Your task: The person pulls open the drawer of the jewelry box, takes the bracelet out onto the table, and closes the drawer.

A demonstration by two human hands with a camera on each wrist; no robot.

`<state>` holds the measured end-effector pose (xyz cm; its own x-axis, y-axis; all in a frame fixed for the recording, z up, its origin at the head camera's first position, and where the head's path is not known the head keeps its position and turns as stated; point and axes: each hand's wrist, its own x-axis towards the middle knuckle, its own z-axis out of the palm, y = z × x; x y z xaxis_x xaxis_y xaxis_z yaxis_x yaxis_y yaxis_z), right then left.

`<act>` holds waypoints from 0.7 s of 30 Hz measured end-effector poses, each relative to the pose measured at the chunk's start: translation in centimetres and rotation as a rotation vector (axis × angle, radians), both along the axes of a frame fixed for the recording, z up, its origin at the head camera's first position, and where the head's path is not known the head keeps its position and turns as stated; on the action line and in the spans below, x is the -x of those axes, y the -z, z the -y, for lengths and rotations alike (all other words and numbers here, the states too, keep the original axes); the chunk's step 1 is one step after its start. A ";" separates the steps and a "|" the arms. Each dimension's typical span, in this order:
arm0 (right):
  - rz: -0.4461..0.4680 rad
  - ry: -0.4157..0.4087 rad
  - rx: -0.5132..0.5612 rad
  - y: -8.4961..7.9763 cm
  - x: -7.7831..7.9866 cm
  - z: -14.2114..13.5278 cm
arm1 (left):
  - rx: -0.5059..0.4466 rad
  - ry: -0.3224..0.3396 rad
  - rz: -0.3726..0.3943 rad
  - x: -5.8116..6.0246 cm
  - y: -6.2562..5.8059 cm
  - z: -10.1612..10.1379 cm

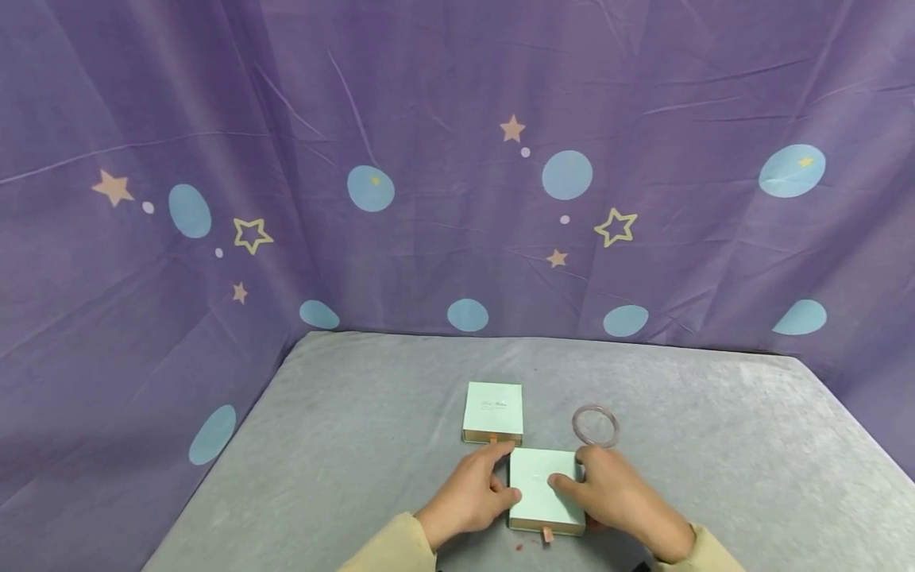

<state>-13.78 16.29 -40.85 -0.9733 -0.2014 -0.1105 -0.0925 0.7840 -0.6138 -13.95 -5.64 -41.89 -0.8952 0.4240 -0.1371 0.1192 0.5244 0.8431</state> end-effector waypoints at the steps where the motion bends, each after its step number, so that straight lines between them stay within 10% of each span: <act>1: 0.002 -0.004 0.004 0.0 0.0 0.1 | -0.001 -0.001 0.000 0.0 0.0 0.1; 21: 0.030 -0.080 0.082 0.1 0.0 1.1 | 0.013 -0.005 -0.030 0.0 -0.2 1.6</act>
<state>-13.78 15.20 -40.97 -0.9502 -0.2879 -0.1194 -0.1333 0.7218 -0.6792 -13.94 -7.21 -41.66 -0.9011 0.4178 -0.1161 0.1413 0.5361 0.8323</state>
